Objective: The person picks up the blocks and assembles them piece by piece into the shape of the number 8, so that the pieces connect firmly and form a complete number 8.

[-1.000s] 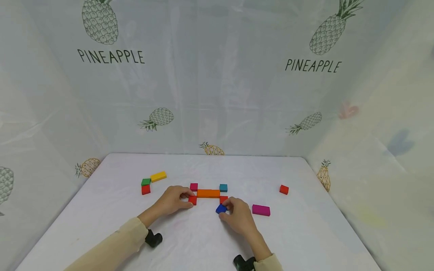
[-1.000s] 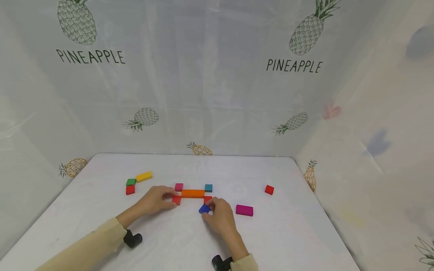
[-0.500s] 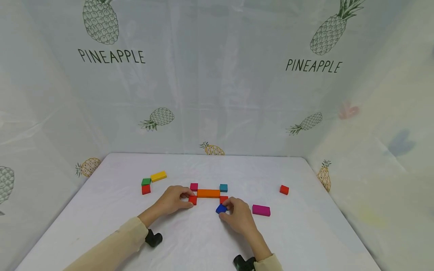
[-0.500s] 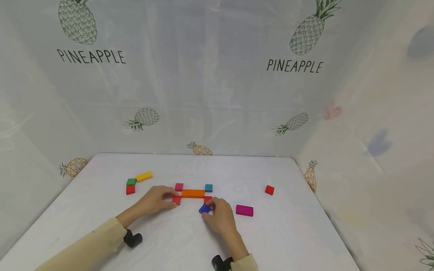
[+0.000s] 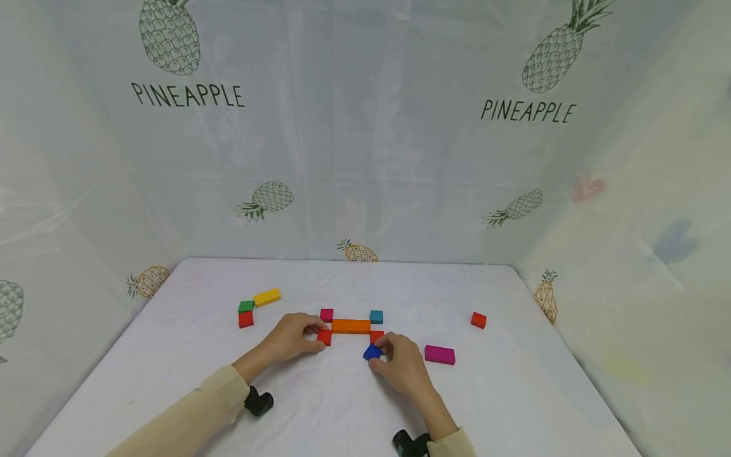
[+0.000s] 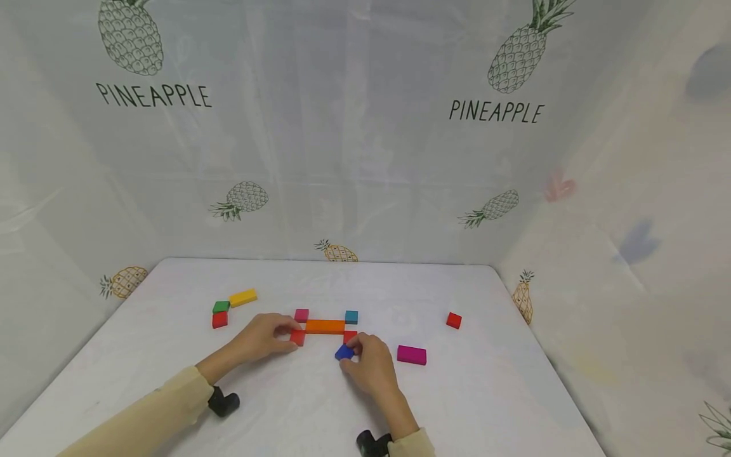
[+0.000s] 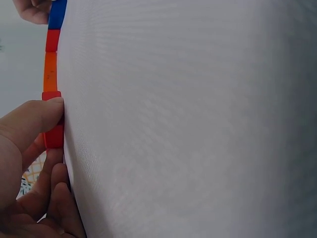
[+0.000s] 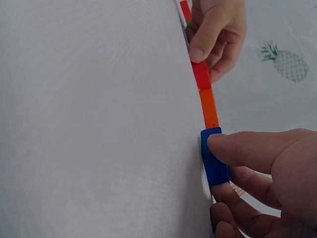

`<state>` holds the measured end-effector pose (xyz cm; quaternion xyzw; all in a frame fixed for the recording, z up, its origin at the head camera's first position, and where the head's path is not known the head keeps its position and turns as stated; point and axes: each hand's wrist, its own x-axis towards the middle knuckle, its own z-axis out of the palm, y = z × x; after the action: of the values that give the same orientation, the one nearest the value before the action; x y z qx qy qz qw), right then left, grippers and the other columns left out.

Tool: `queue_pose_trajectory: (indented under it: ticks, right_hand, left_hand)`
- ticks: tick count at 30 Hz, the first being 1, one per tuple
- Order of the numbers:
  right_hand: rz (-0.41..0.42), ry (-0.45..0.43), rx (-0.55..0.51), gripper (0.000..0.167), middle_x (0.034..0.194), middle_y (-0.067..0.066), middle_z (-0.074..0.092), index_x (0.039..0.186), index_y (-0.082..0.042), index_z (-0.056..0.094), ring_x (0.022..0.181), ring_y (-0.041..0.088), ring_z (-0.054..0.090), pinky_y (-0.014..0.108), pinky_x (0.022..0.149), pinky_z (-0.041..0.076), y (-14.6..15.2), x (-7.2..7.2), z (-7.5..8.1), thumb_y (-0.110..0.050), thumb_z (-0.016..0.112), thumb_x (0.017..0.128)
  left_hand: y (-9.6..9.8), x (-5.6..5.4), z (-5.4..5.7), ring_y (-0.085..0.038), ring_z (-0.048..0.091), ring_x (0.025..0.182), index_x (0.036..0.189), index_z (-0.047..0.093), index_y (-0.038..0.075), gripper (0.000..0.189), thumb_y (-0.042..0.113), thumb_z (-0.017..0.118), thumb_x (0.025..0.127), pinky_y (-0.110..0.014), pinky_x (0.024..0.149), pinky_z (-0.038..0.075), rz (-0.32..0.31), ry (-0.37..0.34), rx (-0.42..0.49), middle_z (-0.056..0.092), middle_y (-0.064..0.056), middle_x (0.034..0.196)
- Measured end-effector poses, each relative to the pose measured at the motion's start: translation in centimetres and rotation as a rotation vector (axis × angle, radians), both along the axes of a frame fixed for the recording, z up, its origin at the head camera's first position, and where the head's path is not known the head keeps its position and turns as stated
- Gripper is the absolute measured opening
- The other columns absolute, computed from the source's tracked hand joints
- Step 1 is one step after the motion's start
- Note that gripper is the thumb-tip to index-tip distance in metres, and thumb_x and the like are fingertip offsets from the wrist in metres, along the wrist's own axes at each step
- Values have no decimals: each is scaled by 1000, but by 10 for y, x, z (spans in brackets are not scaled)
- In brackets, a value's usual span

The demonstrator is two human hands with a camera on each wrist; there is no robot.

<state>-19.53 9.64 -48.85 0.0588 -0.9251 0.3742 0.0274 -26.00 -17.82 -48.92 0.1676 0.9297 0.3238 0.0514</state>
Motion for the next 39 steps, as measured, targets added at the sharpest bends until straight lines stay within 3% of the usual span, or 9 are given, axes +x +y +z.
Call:
queue_pose_trajectory:
  ticks: [39]
  right_hand:
    - [8,-10,-9,33,92,1,63,109,-11,71,84,17,54,25,69,50,1,0,-1,-19,90,84]
  left_hand:
    - [-1,-3,-1,-14,58,96,113,77,24,31,21,91,85,-33,88,55,-5,-8,-1,67,9,99]
